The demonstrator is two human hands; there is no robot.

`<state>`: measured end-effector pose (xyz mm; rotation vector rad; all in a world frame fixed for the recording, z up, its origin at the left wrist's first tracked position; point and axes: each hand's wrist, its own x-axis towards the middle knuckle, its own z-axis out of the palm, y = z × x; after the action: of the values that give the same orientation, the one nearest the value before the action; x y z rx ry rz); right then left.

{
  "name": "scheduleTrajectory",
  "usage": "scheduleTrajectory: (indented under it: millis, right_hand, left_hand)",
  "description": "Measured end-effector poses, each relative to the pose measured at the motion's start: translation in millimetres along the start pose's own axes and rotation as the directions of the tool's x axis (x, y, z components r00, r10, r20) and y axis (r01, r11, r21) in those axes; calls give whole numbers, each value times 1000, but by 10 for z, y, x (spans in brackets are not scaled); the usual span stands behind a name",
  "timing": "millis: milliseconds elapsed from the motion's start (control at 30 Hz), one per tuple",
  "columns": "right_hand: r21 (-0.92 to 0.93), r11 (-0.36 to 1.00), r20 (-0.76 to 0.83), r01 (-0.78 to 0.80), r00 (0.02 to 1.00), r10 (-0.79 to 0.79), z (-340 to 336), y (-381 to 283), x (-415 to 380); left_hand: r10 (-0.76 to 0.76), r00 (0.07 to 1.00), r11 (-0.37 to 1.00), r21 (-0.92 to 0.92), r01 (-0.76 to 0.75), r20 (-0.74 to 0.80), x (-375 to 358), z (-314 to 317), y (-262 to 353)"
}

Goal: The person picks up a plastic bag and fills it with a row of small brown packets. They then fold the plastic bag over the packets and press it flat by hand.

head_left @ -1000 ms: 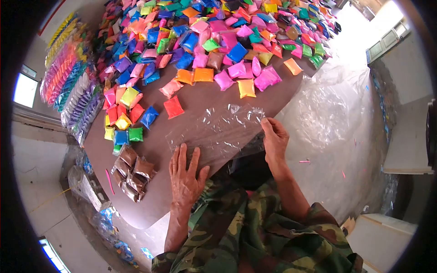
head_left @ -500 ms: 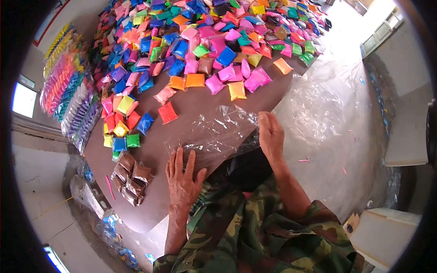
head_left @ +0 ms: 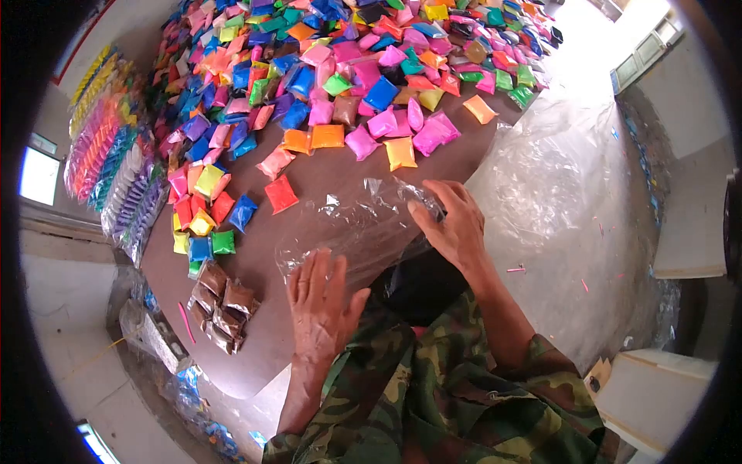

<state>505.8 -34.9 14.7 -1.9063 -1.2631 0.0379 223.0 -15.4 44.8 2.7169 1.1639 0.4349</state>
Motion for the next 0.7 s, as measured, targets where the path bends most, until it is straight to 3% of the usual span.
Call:
scheduleTrajectory:
  millis: [233,333,433,533,700]
  right_hand:
    - [53,969,3,-241,970,241,196,45,154]
    - [63,983,-92,-173,980,178,308,142,177]
    - [-91,989,-171,-121,980,104,425,236,210]
    - [-189,976,-153,-108,985,79,431,208,221]
    - [-142,981,-142,-135,983,115,441,243,233]
  left_hand:
    - [32,998,996,-80,-28,51,203,337,-10]
    - [16,997,997,-72,-11,70,197,401,-40]
    - [12,998,998,-54,-8,69,173,426,-56]
    - [12,998,999,-50,-10,57,190,424,-65]
    - [29,999,998,-63,-27,30,173,459,-83]
